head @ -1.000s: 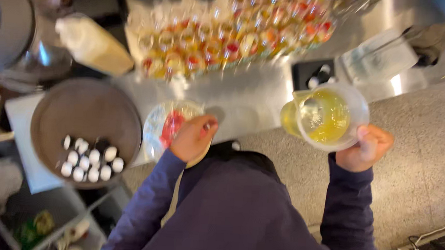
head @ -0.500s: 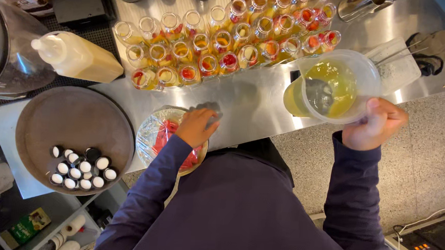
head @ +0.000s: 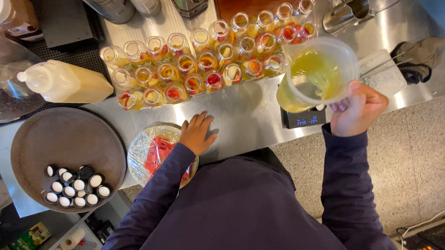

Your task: The person fills a plastic jug with water from a tap, then pours the water into multiple small glass jars containing fruit pieces. The person also uses tongs to place green herbs into the jars. The process is repeated several times.

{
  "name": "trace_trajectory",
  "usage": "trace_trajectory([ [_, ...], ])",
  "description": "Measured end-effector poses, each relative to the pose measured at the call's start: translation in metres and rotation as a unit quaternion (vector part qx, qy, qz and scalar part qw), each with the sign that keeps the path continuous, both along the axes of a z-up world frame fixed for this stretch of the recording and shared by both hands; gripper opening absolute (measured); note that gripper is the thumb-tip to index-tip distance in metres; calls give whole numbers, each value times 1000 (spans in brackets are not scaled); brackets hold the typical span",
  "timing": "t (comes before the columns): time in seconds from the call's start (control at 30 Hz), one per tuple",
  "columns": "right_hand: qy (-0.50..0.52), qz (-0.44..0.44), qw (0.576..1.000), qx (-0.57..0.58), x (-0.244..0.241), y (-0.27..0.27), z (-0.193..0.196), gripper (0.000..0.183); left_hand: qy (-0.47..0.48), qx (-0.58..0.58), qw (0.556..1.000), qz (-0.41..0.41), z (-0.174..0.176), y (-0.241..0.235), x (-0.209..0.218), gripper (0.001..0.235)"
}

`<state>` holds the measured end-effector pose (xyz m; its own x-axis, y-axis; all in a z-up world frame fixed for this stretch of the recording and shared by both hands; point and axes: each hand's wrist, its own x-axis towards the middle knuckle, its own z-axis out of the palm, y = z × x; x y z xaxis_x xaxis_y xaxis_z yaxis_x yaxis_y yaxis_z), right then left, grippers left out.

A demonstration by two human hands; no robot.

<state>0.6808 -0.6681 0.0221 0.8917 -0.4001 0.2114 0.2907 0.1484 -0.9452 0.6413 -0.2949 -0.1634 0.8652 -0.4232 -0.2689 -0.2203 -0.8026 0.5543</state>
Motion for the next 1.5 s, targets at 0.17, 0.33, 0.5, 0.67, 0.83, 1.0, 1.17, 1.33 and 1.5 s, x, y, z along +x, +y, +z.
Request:
trace_trajectory([
  [0.17, 4, 11, 1000, -21, 13, -6, 9, 45, 52, 24, 997, -48, -7, -9, 20, 74],
  [0.33, 63, -22, 998, -16, 22, 0, 10, 34, 61, 11, 997, -46, -17, -13, 23, 78],
  [0.5, 106, -25, 993, -53, 32, 7, 15, 41, 93, 8, 994, -53, -17, -13, 29, 79],
  [0.67, 128, -4, 988, -89, 39, 17, 21, 42, 105, -11, 993, -55, -13, -9, 31, 80],
  [0.83, 137, 9, 983, -122, 45, 21, 26, 41, 112, -4, 992, -57, -13, -10, 32, 81],
  [1.0, 161, -2, 971, -178, 47, 25, 28, 44, 127, -5, 990, -57, -13, -7, 32, 79],
  [1.17, 169, -20, 962, -213, 48, 25, 28, 41, 127, -3, 990, -68, -14, -8, 35, 80],
  [1.33, 181, -34, 956, -228, 46, 23, 23, 44, 141, -5, 988, -64, -14, -7, 36, 80],
  [1.5, 182, -43, 949, -252, 47, 18, 19, 34, 141, -3, 988, -63, -15, -8, 34, 81],
])
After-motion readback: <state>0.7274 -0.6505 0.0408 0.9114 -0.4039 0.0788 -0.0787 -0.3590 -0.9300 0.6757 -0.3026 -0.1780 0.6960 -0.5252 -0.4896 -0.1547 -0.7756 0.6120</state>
